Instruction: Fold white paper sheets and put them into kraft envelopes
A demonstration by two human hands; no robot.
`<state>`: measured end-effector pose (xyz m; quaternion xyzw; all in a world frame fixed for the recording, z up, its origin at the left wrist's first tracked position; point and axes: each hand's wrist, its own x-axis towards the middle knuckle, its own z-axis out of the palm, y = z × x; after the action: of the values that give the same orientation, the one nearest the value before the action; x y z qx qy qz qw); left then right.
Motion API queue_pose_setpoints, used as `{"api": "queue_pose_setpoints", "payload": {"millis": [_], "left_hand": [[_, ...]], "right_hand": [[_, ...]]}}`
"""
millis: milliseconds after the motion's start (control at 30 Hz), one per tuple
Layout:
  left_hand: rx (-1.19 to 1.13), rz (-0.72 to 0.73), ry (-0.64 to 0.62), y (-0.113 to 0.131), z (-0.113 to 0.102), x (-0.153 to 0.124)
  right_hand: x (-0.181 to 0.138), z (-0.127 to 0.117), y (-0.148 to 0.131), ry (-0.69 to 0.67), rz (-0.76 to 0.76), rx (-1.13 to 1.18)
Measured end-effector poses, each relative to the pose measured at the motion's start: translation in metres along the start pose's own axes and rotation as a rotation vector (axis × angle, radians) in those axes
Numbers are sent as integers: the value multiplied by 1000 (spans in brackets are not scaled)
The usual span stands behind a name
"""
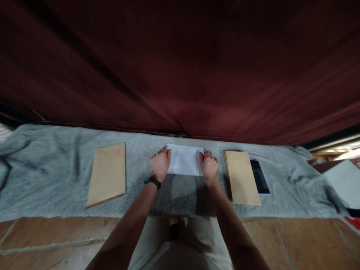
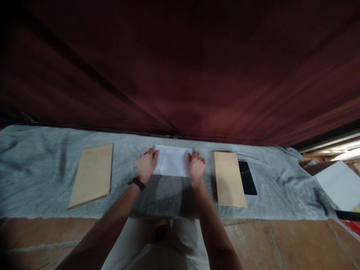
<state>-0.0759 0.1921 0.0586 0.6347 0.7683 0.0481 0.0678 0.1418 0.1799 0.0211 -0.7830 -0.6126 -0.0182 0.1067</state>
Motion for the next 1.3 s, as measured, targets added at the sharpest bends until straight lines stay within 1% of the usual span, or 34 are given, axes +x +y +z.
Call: {"api": "queue_pose_setpoints", "payload": {"millis": [200,367,433,500,567,633,667,700,767,833,933,1000,1067,1167,1233,1300], "left_hand": [[7,-18,-11,3,2,0],[5,-22,-12,4,3,-1],[8,-19,-15,3,3,-1],[13,-18,-16,3,4,0],[13,-19,-19,4,4,1],[3,-23,-19,4,3,2],[-9,-28,-12,4,2,2],[-25,-38,-5,3,2,3],[-74,-67,-1,-1,0,4],[-151,-90,-29,-8,-1,4],[-324,-65,-98,-23,1,1],[-426,-36,-116,-32,3,-5],[-455,-28,-93,-36,5,-13],[-364,12,32,-33,10,-28],[-276,109,132,-24,15,-38],[-214,273,185,-11,23,-44]], "right_hand": [[-1,2,-1,22,18,37],[-3,-5,-1,43,18,62],[-7,-8,-4,84,12,85],[-15,-8,-10,145,-53,154],[-24,-6,-19,177,-193,252],[-34,-2,-28,144,-345,303],[-39,1,-32,123,-386,303],[-43,4,-35,101,-409,292],[-48,8,-38,72,-409,262],[-50,11,-38,56,-398,241],[-50,13,-38,46,-390,220],[-50,14,-38,41,-383,209],[-50,14,-39,35,-377,200],[-51,14,-40,29,-373,193],[-51,14,-40,28,-376,195],[-51,15,-40,30,-379,198]]}}
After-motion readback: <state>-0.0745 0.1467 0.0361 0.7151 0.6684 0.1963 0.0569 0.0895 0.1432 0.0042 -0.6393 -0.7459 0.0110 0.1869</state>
